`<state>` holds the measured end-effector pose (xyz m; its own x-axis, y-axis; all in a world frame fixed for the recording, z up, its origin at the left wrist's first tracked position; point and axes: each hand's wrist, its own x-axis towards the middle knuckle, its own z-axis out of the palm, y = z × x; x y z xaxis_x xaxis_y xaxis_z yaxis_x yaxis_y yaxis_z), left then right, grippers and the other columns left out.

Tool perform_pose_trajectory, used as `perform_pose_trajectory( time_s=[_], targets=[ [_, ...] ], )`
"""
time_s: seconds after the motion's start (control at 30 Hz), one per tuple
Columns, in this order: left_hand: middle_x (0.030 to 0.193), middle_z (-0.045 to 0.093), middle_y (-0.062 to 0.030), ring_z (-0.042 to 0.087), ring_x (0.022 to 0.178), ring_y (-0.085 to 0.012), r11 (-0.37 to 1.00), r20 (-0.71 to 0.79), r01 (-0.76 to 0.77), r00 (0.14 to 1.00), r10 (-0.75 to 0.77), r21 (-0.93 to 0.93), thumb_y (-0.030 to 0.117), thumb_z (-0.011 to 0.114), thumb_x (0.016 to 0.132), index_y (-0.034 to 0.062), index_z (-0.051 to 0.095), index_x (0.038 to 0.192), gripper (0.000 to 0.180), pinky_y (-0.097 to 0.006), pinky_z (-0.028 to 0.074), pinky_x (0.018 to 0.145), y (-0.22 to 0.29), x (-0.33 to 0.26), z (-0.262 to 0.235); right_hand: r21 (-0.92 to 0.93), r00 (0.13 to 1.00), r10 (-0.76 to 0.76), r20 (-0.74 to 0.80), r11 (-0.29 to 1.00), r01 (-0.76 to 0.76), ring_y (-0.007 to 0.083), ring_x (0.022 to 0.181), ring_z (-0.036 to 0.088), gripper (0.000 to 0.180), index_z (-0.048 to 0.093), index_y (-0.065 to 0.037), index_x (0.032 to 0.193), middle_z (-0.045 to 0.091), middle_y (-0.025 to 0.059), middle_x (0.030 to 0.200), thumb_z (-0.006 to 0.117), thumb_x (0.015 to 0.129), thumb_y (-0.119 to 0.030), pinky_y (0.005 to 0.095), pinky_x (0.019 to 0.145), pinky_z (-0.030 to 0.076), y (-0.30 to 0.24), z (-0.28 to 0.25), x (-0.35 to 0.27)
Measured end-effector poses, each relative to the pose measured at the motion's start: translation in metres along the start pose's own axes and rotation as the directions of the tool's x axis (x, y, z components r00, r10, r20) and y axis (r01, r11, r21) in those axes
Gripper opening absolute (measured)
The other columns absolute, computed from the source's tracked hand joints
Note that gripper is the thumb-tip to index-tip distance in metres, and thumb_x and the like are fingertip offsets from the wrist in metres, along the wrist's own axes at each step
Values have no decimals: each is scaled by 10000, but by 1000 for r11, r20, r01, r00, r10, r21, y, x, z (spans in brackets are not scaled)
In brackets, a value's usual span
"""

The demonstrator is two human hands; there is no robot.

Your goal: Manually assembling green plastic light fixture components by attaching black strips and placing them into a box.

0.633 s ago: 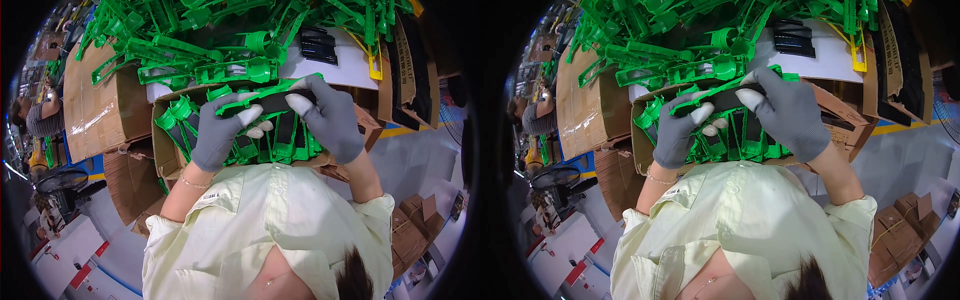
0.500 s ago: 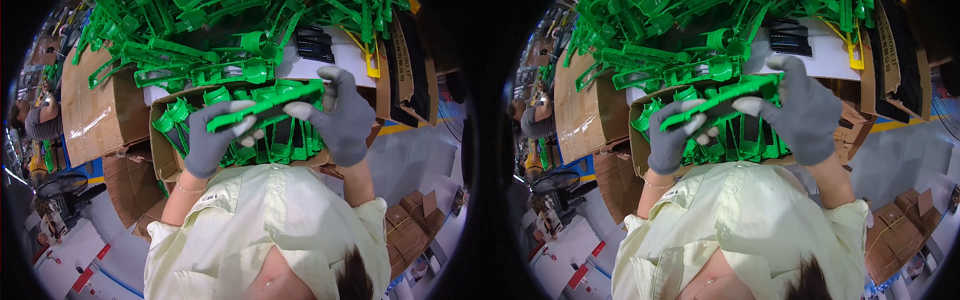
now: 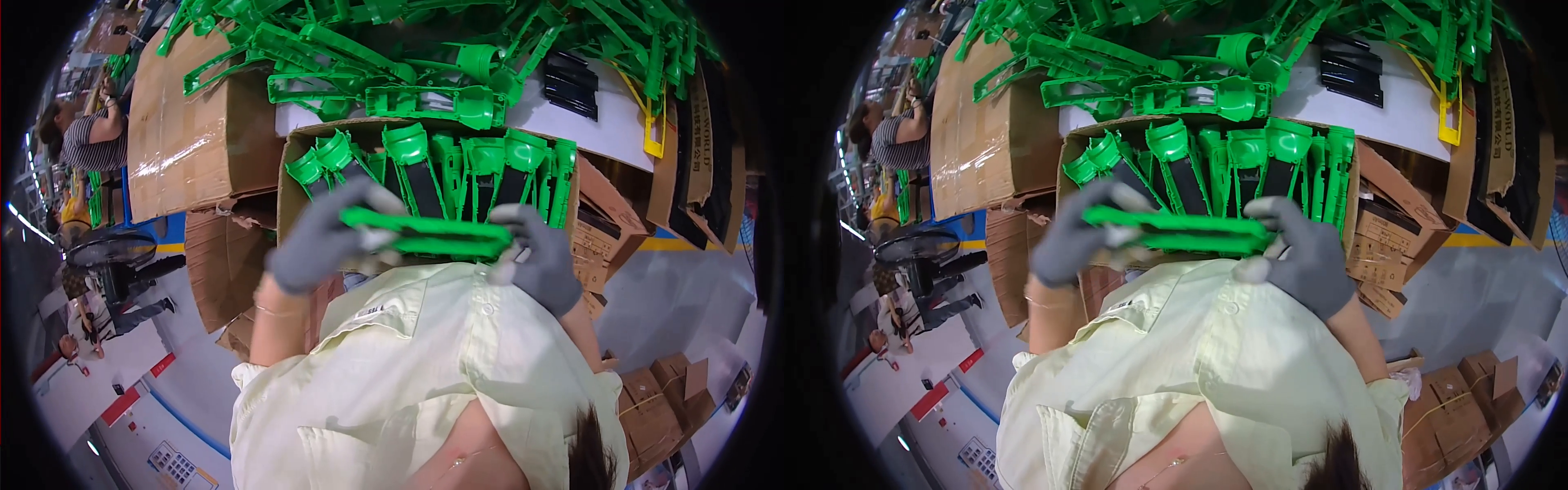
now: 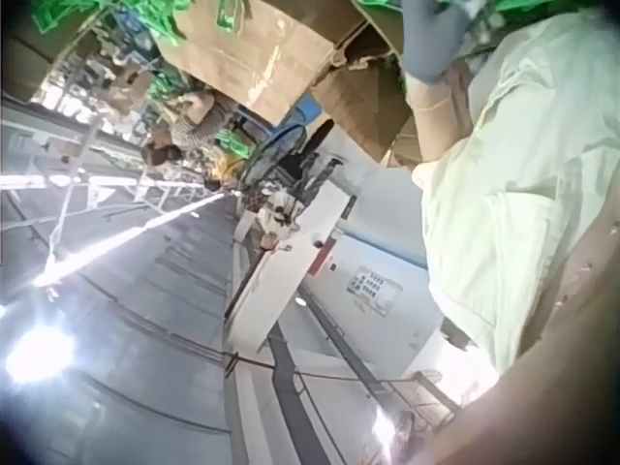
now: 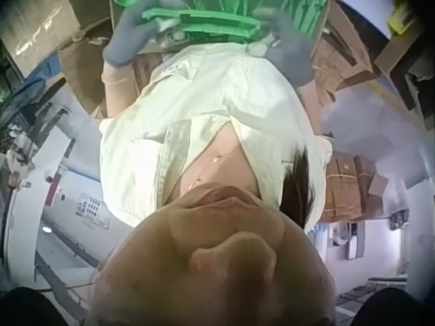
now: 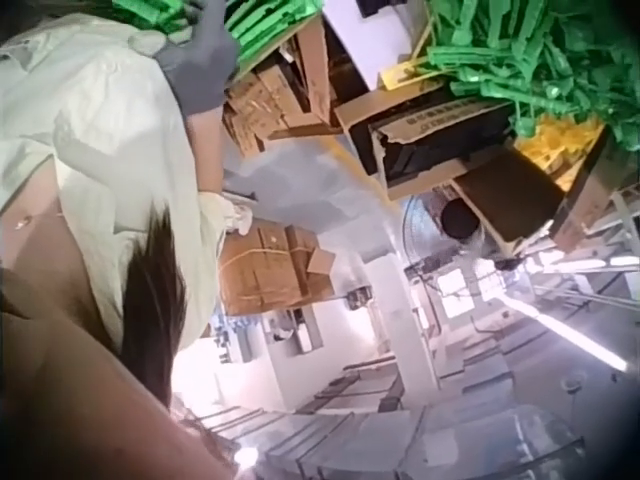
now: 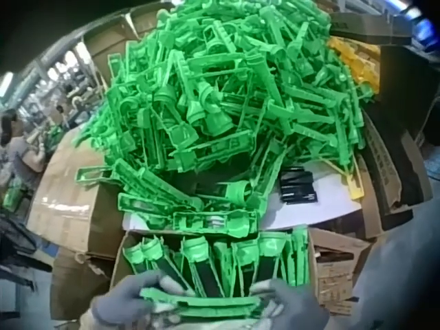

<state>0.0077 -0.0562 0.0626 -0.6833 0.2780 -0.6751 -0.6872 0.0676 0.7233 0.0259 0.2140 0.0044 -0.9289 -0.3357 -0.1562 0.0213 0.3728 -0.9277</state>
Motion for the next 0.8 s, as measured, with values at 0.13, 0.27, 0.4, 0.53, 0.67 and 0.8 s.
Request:
perform_pose_trajectory(
  time_s=[0.13,0.27,0.4,0.53,0.67,0.8],
  targets=[
    [716,587,-30,547,506,-73,935,-146,76,989,-26,347,63,646,768,20,576,947,197,-201,410,420,24,-2,-71,185,991,129,-40,975,-120,41,612,474,503,525,-21,1162,608,44,855,672,691,-115,172,554,384,7,-21,8],
    [690,610,-51,586,566,-103,701,-106,55,994,30,712,173,720,741,38,591,971,296,-238,436,459,29,31,-76,118,985,138,-103,985,-126,17,637,444,437,543,-19,1140,588,10,819,653,728,-113,156,586,367,4,-27,18],
    [882,660,-109,642,721,-212,125,-179,136,865,469,983,176,736,718,80,615,1089,402,-283,495,638,25,49,-73,-68,963,-15,-270,998,-3,27,662,475,350,576,-26,1112,586,-12,796,637,782,-125,168,586,379,25,-43,27],
    [918,634,-75,622,778,-280,128,136,-358,627,767,925,212,697,723,118,600,1067,370,-355,483,650,50,81,-11,-87,897,33,-441,993,-79,41,676,502,262,621,-32,1040,602,-14,787,649,815,-164,187,608,406,32,-74,50],
    [926,614,-65,604,839,-268,-85,357,-448,570,740,890,195,704,710,134,450,1242,593,-385,491,645,43,141,14,-330,882,-82,-464,940,-86,74,649,538,230,654,-97,1008,648,5,852,669,805,-204,222,622,440,50,-110,92],
    [870,594,-66,600,808,-253,-158,356,-345,644,677,925,185,690,720,132,391,1277,634,-385,493,595,41,163,24,-618,933,-160,-321,782,-79,117,632,561,218,650,-118,981,618,5,880,676,777,-192,246,618,452,86,-132,112]
  ],
)
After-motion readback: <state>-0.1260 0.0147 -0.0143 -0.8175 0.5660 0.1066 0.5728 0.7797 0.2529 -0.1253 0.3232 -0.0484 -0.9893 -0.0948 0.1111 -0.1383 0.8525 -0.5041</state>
